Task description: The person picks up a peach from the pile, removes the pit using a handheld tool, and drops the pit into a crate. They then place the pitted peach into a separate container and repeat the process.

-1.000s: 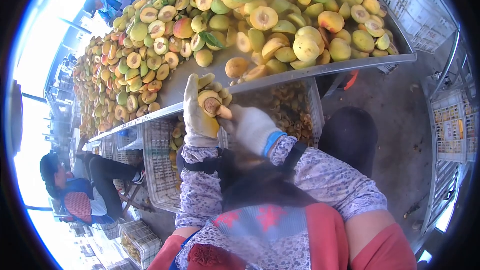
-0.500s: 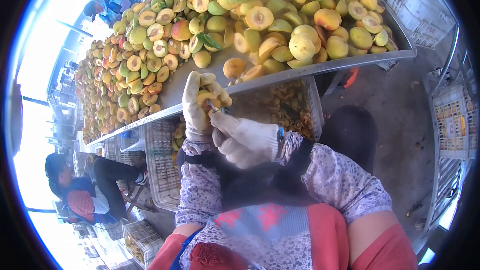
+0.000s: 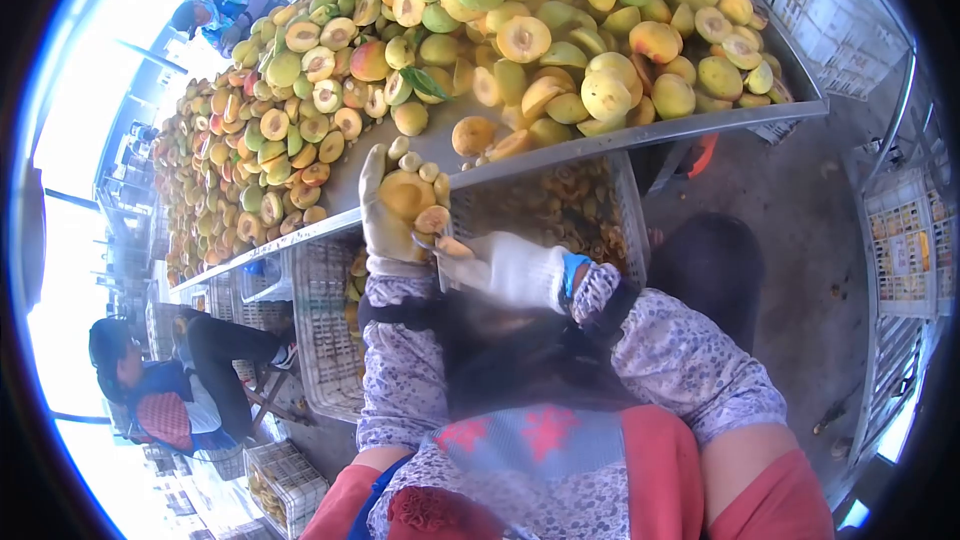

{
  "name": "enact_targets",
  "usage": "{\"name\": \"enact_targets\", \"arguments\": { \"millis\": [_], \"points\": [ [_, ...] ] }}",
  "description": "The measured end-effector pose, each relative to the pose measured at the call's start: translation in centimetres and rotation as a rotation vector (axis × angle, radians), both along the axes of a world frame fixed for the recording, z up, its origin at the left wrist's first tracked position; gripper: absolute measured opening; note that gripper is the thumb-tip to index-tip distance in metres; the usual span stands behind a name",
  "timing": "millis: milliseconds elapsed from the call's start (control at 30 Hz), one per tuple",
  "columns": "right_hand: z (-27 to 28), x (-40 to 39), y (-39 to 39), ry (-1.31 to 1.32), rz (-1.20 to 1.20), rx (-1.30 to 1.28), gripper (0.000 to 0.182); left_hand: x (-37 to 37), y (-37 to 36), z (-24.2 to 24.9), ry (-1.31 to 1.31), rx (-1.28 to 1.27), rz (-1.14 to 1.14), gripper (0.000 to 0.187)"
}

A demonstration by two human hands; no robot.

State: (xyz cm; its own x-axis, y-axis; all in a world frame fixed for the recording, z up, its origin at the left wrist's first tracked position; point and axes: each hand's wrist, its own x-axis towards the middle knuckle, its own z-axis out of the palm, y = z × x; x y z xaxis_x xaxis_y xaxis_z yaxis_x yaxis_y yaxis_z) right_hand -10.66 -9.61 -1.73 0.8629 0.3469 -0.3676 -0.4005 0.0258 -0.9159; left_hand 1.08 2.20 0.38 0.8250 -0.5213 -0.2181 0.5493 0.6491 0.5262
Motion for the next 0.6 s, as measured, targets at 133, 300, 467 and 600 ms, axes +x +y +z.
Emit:
{"name": "enact_targets", "arguments": {
  "millis": [133, 300, 467, 600],
  "points": [
    [-0.7, -0.9, -2.2, -0.305, 0.143, -0.993, 0.053, -0.3, 5.1, 2.9, -0.2, 0.501, 0.336, 0.038],
    [-0.4, -1.3, -2.9, -0.323, 0.038, -0.994, 0.029, 2.1, 10.9, 3.4, -0.862, 1.476, 0.575, 0.034],
    [0.8, -1.1, -4.1, -0.41, -0.114, -0.987, 0.047, 2.4, -1.0, 1.8, -1.352, 1.543, 0.198, 0.044],
    [-0.8, -1.0, -5.1, -0.317, -0.103, -1.0, 0.045, 6.9, -5.6, -3.0, -1.596, 1.552, -0.054, 0.046]
  ]
}}
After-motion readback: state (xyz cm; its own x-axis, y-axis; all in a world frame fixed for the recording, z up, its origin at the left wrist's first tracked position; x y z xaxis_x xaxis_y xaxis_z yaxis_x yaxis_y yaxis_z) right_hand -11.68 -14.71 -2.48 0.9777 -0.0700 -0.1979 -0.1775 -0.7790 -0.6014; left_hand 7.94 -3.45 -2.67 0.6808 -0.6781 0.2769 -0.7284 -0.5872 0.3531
